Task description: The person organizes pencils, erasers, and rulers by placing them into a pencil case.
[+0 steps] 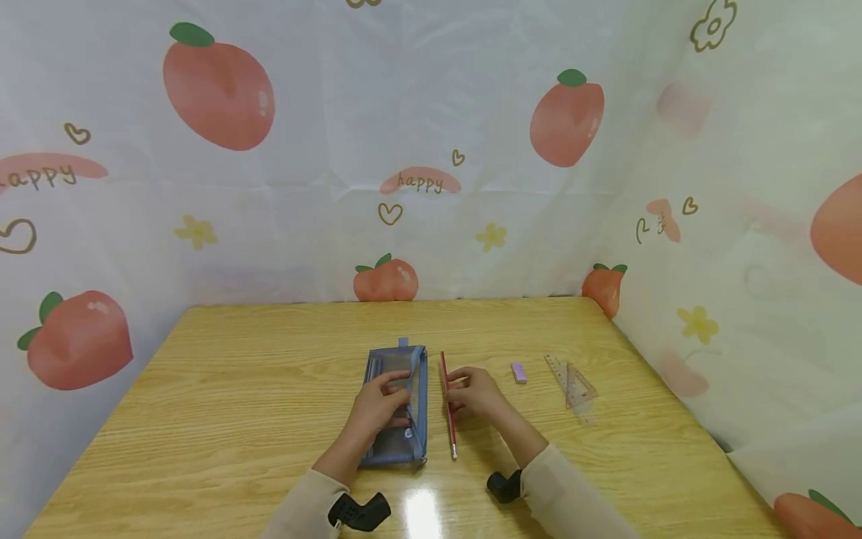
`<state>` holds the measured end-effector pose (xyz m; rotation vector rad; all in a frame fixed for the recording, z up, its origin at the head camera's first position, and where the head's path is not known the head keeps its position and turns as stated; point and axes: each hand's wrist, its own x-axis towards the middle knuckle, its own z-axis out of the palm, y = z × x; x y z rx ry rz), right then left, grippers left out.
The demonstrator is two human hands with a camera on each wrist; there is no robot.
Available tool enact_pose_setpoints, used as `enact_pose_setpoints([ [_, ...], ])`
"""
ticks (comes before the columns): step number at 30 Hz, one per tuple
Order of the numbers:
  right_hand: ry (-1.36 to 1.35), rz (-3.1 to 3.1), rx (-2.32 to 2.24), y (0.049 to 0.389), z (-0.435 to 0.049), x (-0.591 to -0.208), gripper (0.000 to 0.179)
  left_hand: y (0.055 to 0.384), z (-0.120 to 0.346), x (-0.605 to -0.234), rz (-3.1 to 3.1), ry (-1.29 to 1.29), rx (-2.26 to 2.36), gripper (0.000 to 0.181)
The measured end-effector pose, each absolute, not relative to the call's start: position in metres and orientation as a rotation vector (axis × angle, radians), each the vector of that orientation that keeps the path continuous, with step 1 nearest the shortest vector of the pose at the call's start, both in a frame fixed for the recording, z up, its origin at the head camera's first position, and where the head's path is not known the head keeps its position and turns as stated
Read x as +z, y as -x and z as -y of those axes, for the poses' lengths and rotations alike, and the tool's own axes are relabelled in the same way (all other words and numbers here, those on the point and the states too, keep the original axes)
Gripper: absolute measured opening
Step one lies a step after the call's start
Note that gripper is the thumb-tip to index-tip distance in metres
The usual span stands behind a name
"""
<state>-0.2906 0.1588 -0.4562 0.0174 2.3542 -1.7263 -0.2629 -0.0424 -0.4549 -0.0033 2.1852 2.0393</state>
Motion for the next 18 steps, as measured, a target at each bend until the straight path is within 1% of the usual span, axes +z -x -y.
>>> enact_pose_setpoints([
  [18, 0.064, -2.299, -1.738, 0.283, -0.143, -0.445, 0.040, 0.266, 0.044, -0.459, -2.170, 0.000, 2.045, 0.051],
])
